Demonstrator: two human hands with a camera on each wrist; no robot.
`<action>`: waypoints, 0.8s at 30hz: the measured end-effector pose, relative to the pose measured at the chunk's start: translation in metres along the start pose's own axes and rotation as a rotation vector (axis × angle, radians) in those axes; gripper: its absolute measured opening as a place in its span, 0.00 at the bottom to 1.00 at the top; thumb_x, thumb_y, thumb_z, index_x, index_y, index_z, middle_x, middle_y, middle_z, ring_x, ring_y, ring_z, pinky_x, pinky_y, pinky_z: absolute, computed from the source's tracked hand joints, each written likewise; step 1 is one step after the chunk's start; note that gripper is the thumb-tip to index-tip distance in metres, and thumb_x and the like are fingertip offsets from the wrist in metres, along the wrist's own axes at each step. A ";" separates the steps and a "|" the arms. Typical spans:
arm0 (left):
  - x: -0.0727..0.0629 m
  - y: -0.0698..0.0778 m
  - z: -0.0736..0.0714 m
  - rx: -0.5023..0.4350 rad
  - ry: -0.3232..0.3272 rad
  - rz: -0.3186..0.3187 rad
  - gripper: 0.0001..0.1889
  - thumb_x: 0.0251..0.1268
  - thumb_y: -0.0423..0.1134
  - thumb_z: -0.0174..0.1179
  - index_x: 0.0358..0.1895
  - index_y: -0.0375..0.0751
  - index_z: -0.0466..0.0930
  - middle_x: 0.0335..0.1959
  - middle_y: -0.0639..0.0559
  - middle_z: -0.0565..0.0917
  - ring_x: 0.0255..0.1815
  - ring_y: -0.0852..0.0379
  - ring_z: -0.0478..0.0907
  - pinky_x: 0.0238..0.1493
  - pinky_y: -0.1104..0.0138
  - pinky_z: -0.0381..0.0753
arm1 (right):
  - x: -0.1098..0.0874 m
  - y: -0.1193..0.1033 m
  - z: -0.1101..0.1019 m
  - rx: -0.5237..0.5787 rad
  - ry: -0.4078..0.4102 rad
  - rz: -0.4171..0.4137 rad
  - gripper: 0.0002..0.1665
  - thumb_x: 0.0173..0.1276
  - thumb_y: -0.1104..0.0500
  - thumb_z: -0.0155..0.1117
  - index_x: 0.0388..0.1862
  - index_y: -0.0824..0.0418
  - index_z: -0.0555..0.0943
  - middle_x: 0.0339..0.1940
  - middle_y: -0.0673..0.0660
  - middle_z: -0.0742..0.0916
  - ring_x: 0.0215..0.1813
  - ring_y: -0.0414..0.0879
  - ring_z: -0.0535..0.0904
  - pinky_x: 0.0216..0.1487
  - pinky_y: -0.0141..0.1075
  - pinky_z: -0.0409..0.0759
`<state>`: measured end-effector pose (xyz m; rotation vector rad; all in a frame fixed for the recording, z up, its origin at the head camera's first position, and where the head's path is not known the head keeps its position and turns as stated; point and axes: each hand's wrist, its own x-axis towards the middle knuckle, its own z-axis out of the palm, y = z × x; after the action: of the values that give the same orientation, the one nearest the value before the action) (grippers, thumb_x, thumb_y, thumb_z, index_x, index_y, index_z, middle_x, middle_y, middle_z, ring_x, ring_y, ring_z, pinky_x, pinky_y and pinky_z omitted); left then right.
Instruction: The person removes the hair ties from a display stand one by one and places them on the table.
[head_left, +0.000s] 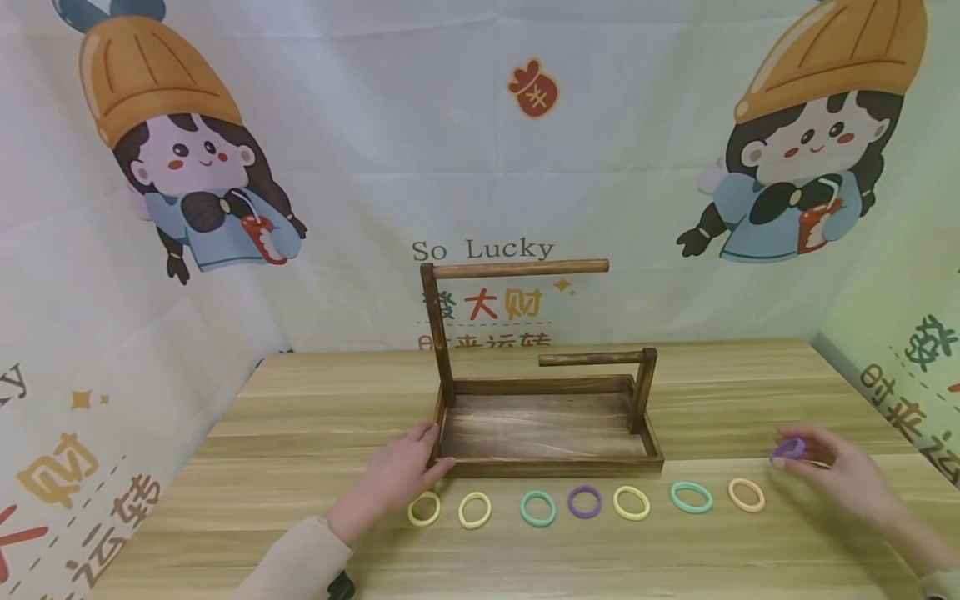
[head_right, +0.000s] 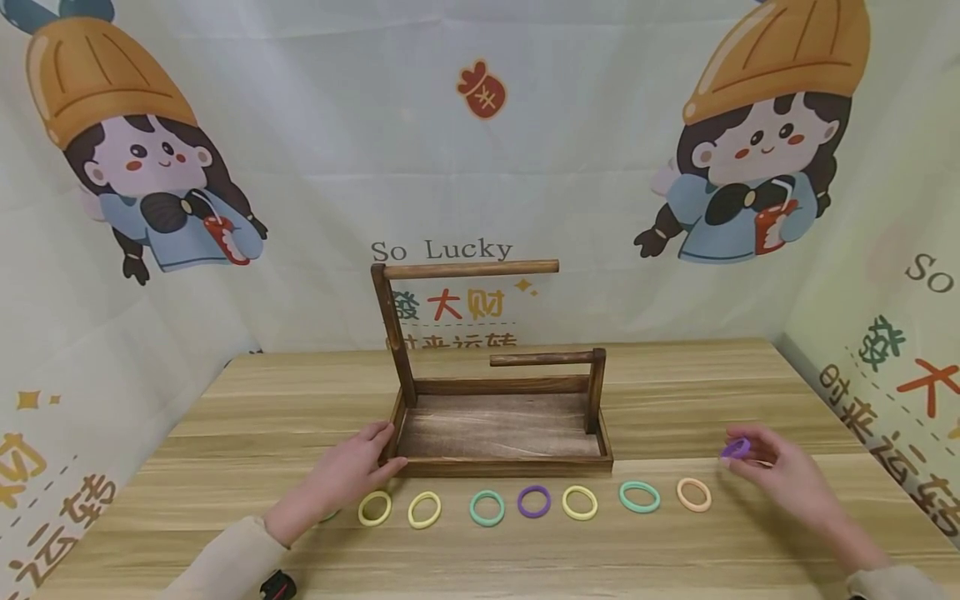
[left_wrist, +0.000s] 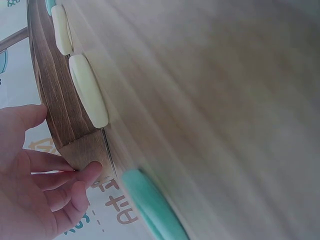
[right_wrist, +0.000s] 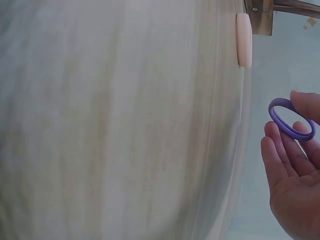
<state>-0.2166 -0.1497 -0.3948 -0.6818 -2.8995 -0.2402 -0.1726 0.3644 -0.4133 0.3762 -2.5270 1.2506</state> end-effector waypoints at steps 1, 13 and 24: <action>0.000 0.000 0.000 0.001 0.000 0.000 0.33 0.60 0.51 0.53 0.55 0.23 0.66 0.55 0.32 0.68 0.52 0.37 0.68 0.45 0.51 0.73 | 0.000 0.001 0.000 0.005 -0.015 -0.005 0.22 0.53 0.69 0.64 0.47 0.75 0.70 0.36 0.38 0.79 0.39 0.24 0.72 0.35 0.18 0.72; -0.001 0.001 -0.001 -0.003 -0.004 -0.002 0.33 0.60 0.51 0.53 0.56 0.23 0.65 0.55 0.31 0.67 0.52 0.37 0.68 0.46 0.51 0.72 | -0.003 -0.001 0.000 -0.159 -0.184 0.047 0.27 0.53 0.62 0.66 0.49 0.74 0.71 0.42 0.66 0.79 0.39 0.25 0.70 0.36 0.30 0.76; 0.000 0.000 0.001 0.001 -0.003 -0.003 0.32 0.60 0.51 0.53 0.56 0.23 0.65 0.55 0.32 0.68 0.52 0.38 0.68 0.45 0.52 0.73 | -0.006 0.004 -0.002 -0.205 -0.205 0.067 0.27 0.54 0.58 0.65 0.50 0.72 0.72 0.43 0.65 0.79 0.42 0.28 0.67 0.41 0.57 0.68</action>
<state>-0.2166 -0.1496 -0.3956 -0.6778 -2.9041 -0.2378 -0.1680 0.3686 -0.4176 0.3922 -2.8317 1.0073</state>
